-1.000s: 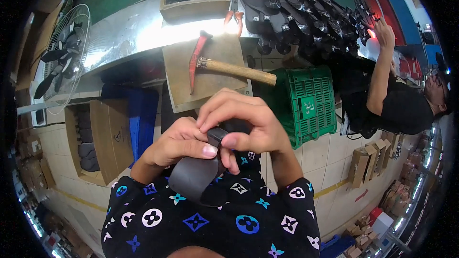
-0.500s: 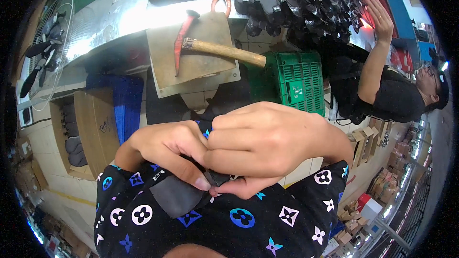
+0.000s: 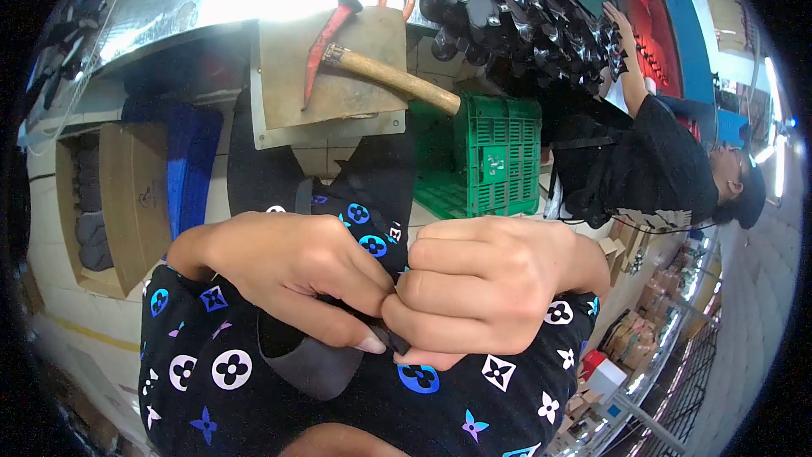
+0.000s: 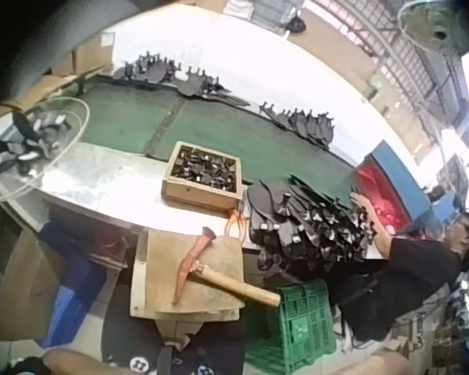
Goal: The person is assembling and hammering shoe components at a workshop workstation.
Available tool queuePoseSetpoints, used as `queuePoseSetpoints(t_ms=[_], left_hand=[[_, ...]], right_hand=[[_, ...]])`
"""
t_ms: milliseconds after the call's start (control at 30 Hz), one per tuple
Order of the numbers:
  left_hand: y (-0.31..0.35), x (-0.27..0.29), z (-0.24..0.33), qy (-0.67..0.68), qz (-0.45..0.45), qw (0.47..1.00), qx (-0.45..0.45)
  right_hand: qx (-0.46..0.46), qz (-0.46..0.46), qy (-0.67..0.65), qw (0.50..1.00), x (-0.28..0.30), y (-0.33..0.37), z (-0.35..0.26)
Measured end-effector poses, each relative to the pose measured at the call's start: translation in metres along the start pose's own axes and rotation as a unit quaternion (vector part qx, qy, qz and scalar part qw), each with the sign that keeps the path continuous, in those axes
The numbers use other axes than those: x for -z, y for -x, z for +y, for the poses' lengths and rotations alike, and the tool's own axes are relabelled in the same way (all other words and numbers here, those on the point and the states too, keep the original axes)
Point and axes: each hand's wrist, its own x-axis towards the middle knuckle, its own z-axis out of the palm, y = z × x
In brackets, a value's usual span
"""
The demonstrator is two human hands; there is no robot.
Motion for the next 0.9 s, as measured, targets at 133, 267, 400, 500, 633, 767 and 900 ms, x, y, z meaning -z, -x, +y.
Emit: queuePoseSetpoints(t_ms=[133,267,400,500,633,767,900], left_hand=[[0.004,-0.002,0.009,-0.053,0.009,0.999,-0.007],[0.010,0.002,0.031,-0.158,0.116,0.980,0.016],[0.042,0.034,0.037,-0.321,0.477,0.818,0.029],[0.085,0.060,0.074,-0.423,0.762,0.489,-0.028],[0.199,0.102,0.134,-0.514,0.814,0.265,-0.060],[0.282,0.123,0.139,-0.584,0.750,0.125,0.284],[0.228,0.117,0.107,-0.556,0.730,0.287,0.276]], right_hand=[[0.006,-0.031,0.008,0.999,0.006,-0.007,-0.003],[-0.024,-0.077,0.136,0.987,0.025,-0.009,0.001],[-0.234,-0.014,0.257,0.938,0.025,0.022,0.042],[-0.352,0.095,0.347,0.864,0.015,0.064,0.086],[-0.469,0.345,0.383,0.717,0.042,0.113,0.140],[-0.466,0.424,0.347,0.695,0.073,0.116,0.187],[-0.486,0.254,0.435,0.714,0.076,0.097,0.254]])
